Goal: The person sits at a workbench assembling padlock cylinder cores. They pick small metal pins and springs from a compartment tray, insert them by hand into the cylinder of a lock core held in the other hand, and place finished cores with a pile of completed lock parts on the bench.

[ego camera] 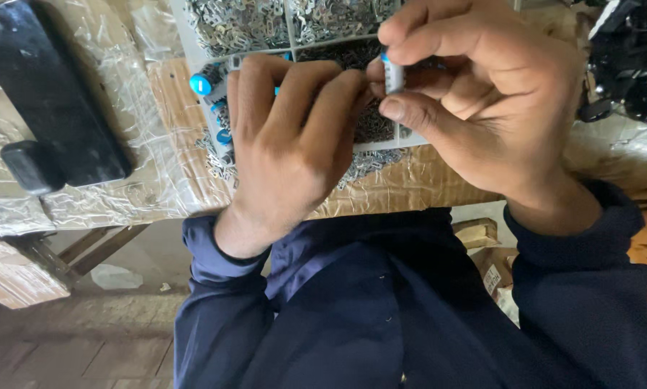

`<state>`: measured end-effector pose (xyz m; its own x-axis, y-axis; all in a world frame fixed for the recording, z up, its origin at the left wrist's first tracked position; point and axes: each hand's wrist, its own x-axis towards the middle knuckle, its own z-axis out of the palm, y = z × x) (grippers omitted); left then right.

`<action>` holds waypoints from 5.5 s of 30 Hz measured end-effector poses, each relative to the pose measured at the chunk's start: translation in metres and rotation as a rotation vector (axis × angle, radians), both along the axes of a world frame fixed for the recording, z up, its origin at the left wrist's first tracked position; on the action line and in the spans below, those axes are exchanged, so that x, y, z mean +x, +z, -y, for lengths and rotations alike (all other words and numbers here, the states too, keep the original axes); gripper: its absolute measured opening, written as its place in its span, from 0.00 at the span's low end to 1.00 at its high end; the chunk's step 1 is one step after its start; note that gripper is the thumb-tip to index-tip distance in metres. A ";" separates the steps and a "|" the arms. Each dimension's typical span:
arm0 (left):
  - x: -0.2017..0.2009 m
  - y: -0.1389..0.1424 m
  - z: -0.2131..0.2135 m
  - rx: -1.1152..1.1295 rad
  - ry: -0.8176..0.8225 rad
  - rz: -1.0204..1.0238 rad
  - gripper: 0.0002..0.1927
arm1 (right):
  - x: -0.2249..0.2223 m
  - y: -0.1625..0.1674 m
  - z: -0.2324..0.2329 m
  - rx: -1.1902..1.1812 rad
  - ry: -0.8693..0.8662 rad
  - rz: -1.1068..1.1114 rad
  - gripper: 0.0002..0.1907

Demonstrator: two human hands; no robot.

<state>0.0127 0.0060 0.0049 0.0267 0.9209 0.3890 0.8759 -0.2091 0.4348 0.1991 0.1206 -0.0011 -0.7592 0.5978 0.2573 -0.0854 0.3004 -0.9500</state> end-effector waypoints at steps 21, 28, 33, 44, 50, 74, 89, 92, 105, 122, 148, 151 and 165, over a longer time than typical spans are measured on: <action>-0.002 0.013 -0.001 -0.053 -0.057 0.408 0.09 | 0.003 0.004 0.005 -0.047 -0.017 0.053 0.17; -0.002 0.007 0.000 -0.009 -0.057 0.363 0.08 | 0.000 0.005 0.002 0.000 0.018 0.054 0.14; -0.001 0.006 -0.003 0.049 -0.051 0.315 0.10 | -0.001 0.008 0.004 0.005 0.009 0.089 0.12; 0.000 0.009 0.001 0.018 -0.041 0.587 0.10 | 0.000 -0.002 -0.001 0.066 0.045 -0.018 0.17; 0.001 0.005 0.007 -0.033 -0.029 0.626 0.10 | 0.006 -0.007 -0.004 0.122 0.091 -0.020 0.17; 0.002 -0.005 0.014 -0.013 -0.047 0.817 0.15 | 0.006 -0.003 -0.001 0.072 0.064 0.008 0.15; -0.002 0.008 -0.003 0.033 -0.049 0.397 0.17 | 0.009 -0.008 0.001 0.098 0.039 -0.014 0.12; 0.002 0.011 -0.009 0.026 0.015 0.039 0.12 | 0.013 -0.013 0.003 0.076 -0.038 -0.025 0.15; 0.000 0.006 0.002 -0.008 -0.043 0.518 0.13 | 0.011 -0.001 0.003 0.176 -0.018 0.093 0.14; 0.005 -0.006 0.004 0.020 -0.014 0.740 0.13 | 0.010 -0.012 -0.004 0.316 0.032 0.012 0.13; 0.004 0.008 -0.007 -0.083 0.028 0.044 0.13 | 0.016 -0.022 0.000 0.170 -0.075 0.023 0.11; 0.004 0.007 -0.006 -0.123 0.011 -0.036 0.14 | 0.017 -0.023 0.000 0.168 -0.084 0.037 0.12; 0.006 0.000 0.004 -0.072 0.018 1.082 0.11 | 0.019 -0.025 -0.002 0.177 0.007 -0.015 0.12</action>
